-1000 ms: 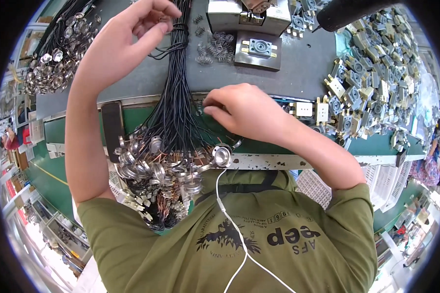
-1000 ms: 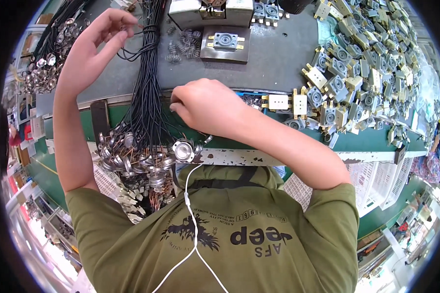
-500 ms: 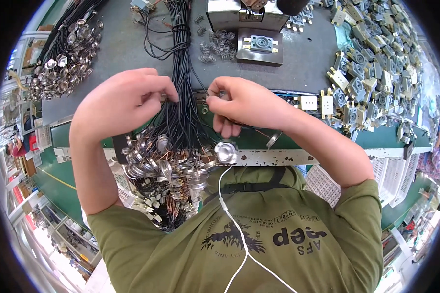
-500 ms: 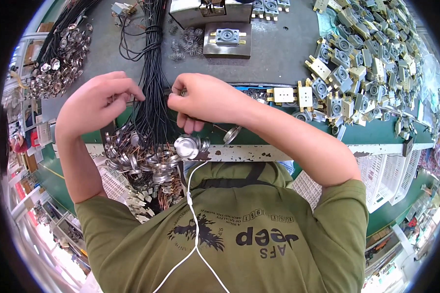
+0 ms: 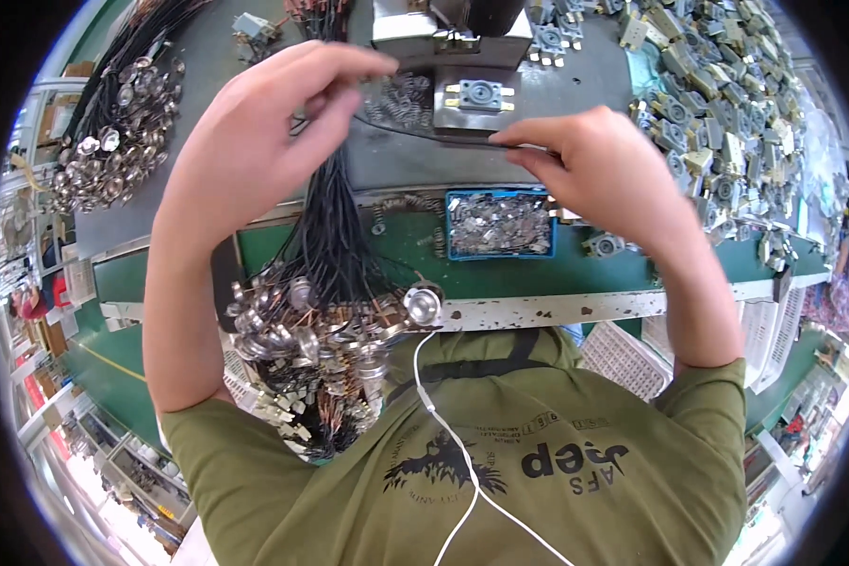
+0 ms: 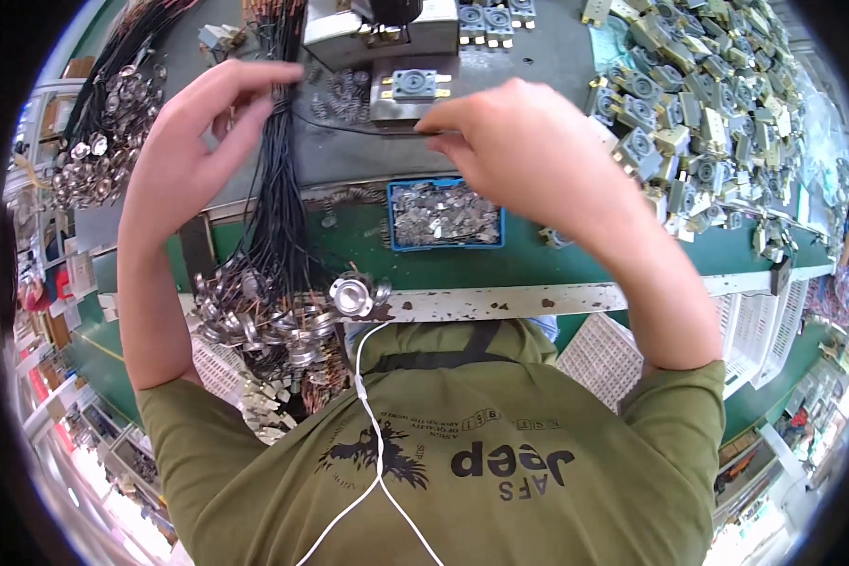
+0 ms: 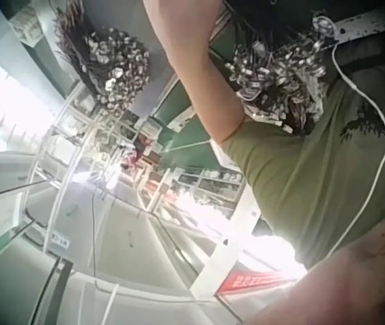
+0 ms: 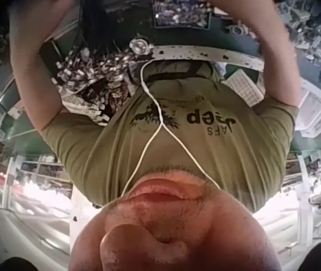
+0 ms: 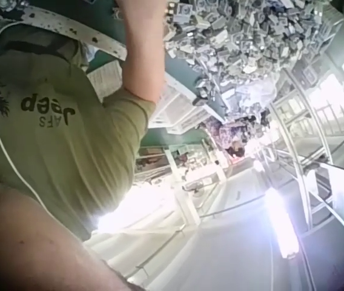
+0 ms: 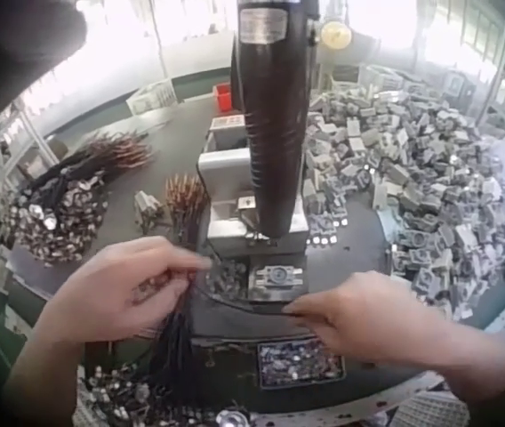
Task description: Assembling small electronic components using an electric screwdriver and connecting wire harnesses.
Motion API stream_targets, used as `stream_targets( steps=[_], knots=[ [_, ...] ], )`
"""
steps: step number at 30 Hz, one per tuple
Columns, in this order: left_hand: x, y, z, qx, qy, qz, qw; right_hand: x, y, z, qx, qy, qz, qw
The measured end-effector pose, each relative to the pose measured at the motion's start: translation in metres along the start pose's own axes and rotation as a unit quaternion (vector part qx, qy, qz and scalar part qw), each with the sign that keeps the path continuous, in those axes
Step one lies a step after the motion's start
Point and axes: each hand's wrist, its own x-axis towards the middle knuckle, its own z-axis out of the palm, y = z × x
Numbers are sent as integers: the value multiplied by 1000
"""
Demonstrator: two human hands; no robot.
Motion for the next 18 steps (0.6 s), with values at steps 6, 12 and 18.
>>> stream_targets(
  steps=[6, 12, 18],
  knots=[
    [51, -4, 50, 66, 32, 171, 983, -28, 20, 36, -63, 93, -24, 993],
    [66, -13, 79, 94, 32, 172, 980, -31, 19, 39, 1, 94, -1, 996],
    [71, -14, 85, 105, 24, 186, 977, -35, 20, 43, -3, 104, -6, 995]
  ],
)
